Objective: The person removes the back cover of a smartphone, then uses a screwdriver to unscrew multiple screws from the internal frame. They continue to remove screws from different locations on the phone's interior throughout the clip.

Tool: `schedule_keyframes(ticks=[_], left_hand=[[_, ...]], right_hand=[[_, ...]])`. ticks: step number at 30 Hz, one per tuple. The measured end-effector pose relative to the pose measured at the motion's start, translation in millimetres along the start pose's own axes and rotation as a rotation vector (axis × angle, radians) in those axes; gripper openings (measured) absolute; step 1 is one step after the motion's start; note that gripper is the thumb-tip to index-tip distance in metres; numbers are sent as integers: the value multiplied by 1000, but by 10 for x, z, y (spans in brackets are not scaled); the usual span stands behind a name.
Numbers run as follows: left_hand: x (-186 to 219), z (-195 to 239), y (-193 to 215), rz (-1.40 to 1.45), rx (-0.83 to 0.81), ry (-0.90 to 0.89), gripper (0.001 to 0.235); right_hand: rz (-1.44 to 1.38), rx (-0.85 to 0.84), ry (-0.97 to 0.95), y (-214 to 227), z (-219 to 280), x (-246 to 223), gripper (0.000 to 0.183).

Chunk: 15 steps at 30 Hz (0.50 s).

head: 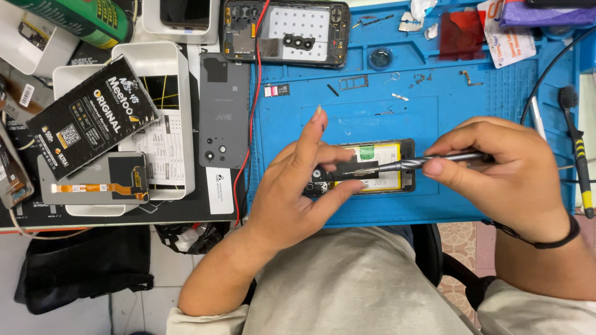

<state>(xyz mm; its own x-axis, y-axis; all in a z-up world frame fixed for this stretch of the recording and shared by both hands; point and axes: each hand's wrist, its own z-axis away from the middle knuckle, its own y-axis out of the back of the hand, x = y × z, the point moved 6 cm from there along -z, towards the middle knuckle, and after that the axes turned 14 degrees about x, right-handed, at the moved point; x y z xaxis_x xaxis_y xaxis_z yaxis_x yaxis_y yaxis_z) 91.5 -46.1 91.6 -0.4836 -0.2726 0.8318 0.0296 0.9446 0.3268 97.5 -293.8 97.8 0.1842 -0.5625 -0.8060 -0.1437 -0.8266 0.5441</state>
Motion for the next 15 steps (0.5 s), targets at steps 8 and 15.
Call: schedule_keyframes(ticks=[8,15], left_hand=[[-123,353,115,-266,166,53,111],[-337,570,125,-334,222,112,116]], right_hand=[[442,-58,405,263,-135,-232,21],[557,-109,555,132,-207,-331,19]])
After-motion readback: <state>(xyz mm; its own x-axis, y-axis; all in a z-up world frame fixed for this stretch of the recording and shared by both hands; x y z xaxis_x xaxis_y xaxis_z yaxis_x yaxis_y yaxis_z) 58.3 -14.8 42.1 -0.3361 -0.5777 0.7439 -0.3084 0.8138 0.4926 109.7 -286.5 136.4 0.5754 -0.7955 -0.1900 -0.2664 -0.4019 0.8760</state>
